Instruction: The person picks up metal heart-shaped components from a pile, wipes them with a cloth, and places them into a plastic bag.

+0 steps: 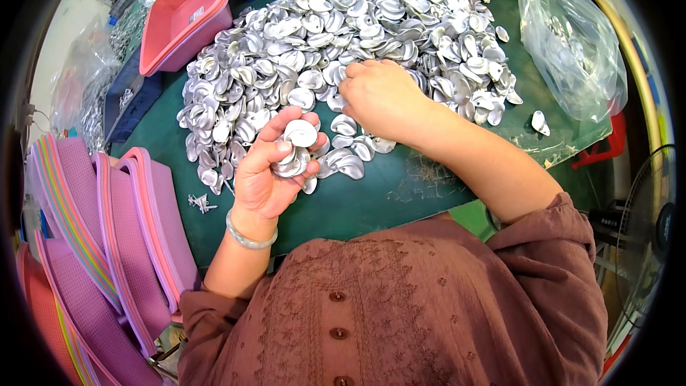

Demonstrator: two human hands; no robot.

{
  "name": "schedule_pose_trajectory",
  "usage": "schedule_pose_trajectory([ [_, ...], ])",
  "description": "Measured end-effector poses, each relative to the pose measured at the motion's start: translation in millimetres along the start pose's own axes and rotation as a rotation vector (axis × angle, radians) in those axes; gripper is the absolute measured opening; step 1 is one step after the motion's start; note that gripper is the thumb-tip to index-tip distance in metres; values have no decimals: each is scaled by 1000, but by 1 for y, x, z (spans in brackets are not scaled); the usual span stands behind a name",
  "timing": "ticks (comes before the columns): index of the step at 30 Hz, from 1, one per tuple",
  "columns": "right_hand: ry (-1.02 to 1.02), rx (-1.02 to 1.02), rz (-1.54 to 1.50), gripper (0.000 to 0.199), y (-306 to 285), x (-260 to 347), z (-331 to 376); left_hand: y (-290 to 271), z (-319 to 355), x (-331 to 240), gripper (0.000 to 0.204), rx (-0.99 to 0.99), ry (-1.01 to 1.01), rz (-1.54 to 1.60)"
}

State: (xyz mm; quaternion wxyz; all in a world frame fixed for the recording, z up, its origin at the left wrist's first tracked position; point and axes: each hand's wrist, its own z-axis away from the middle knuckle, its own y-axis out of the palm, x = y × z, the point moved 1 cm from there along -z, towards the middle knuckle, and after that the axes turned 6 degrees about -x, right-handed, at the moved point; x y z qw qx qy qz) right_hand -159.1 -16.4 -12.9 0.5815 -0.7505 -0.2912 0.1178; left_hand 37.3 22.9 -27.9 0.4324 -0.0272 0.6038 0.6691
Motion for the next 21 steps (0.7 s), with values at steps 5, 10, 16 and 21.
schedule_pose_trajectory([
  [5, 28, 40, 24, 16, 2, 1, -3, -1, 0, 0, 40, 12, 9, 57],
  [10, 56, 36, -2, 18, 2, 1, -6, -8, 1, -1, 36, 52, -28, 170],
  [16, 269, 62, -476, 11, -7, -4, -6, -5, 4, -2, 30, -38, -31, 160],
  [21, 542, 127, -1151, 7, -16, -12, -7, -3, 6, -1, 31, -36, -34, 137],
])
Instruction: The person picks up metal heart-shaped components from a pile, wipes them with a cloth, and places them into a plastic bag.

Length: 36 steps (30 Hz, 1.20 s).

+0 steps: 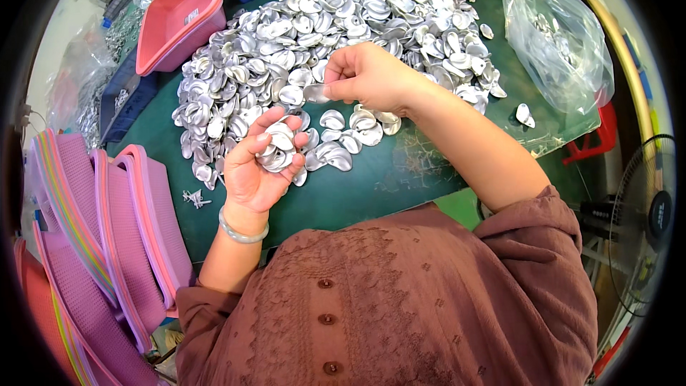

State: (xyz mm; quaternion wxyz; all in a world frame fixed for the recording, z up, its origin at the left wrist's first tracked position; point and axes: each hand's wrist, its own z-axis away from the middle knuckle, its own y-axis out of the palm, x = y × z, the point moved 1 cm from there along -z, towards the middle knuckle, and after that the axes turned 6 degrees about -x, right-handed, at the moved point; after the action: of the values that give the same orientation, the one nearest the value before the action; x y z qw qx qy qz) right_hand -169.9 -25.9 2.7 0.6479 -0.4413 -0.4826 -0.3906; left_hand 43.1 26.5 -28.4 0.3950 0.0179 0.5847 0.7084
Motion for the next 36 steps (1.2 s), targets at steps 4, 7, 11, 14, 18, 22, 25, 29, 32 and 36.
schedule_pose_trajectory([
  [4, -168, -30, -54, 8, 8, 8, 10, 7, 0, 4, 33, -81, -80, -1],
  [7, -797, -180, 401, 10, 22, 18, 25, 16, 0, 10, 35, -58, -81, -31],
  [11, -1126, -209, 735, 18, 31, 22, 42, 20, 2, 11, 34, -24, -51, -32],
  [14, -1115, -194, 696, 16, 30, 22, 46, 19, 4, 9, 33, 0, -29, -35],
  [18, -930, -220, 472, 14, 29, 16, 53, 19, 6, 8, 32, -3, -27, -29],
  [22, -582, -216, 112, 11, 29, 0, 57, 20, 7, 9, 31, 5, -37, 7],
  [25, -230, -130, -240, 13, 36, -5, 62, 22, 6, 12, 30, 4, -33, 11],
  [29, -213, -81, -333, 15, 35, -3, 65, 27, 9, 13, 30, -22, -19, -20],
  [32, -205, -61, -397, 13, 37, 1, 68, 29, 11, 12, 30, -17, -13, -36],
  [36, -166, -31, -439, 12, 38, 4, 65, 30, 14, 14, 26, -52, 0, -81],
])
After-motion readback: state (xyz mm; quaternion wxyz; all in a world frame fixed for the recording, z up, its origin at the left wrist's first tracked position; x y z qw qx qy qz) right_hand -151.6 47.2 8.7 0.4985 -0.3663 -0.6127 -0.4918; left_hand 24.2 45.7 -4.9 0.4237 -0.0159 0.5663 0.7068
